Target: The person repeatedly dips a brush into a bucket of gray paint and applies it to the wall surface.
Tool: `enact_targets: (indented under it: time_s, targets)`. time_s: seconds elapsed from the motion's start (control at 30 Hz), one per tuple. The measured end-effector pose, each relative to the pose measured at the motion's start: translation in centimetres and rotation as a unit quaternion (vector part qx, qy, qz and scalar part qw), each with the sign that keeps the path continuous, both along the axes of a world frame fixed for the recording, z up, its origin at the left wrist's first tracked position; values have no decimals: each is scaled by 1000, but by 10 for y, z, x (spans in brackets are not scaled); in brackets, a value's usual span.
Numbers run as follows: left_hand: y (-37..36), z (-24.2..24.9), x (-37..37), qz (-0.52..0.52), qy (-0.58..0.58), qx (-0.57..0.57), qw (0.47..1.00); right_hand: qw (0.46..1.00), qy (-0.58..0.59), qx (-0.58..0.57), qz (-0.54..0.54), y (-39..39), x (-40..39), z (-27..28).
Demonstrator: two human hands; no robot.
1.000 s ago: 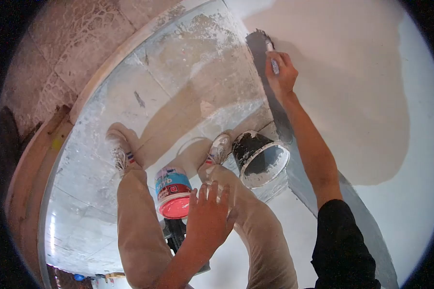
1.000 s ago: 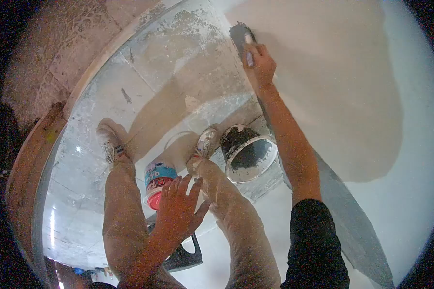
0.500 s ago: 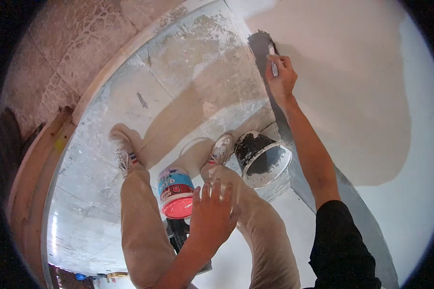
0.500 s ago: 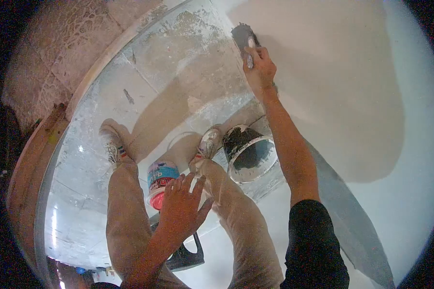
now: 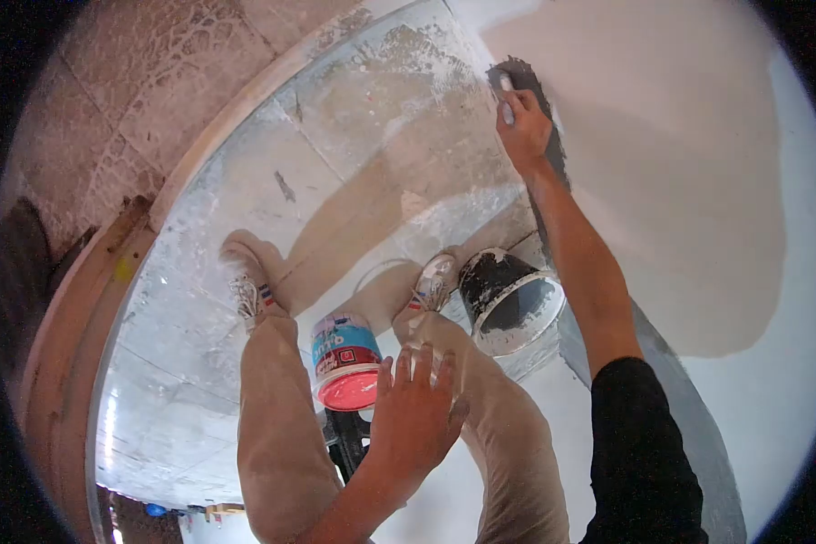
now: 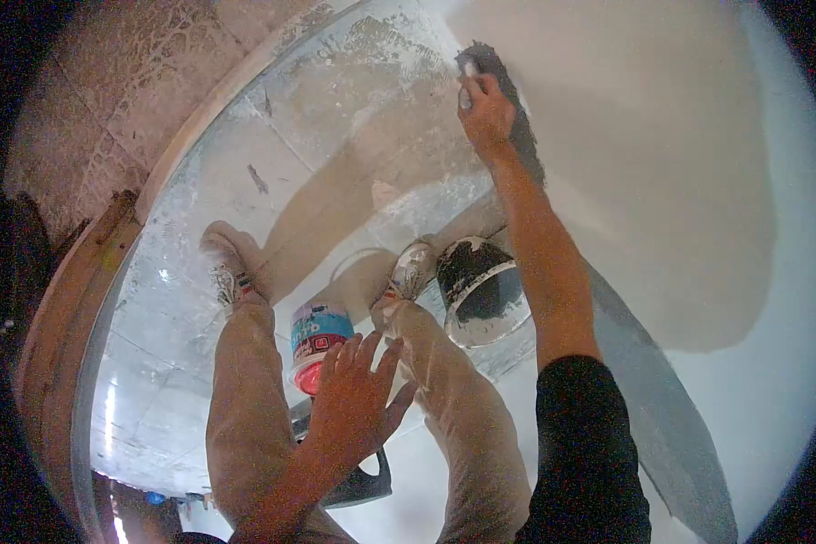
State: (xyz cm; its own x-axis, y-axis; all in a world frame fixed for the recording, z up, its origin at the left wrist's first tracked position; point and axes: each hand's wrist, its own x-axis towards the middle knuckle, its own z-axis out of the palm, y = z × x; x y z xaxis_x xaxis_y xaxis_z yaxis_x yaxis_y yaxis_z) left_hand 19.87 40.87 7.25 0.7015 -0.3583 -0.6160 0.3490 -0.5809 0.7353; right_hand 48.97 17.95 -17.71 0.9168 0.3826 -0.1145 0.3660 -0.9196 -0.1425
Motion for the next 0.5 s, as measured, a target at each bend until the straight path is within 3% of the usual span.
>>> enact_targets:
  time_s: [0.1,0.2,0.33,0.5]
  targets:
    - [2,1,3,3,2,-3,1000,997,-19,73,-12,-1,-18,20]
    - [3,0,2,3,-2,3,1000,992,1,118,48,-1,-24,7]
    - [0,-1,5,-2,3,2,1000,998,4,28,55,2,-4,-27]
    - [1,2,2,-7,-12,1,1000,996,30,-68,54,-8,-11,-14]
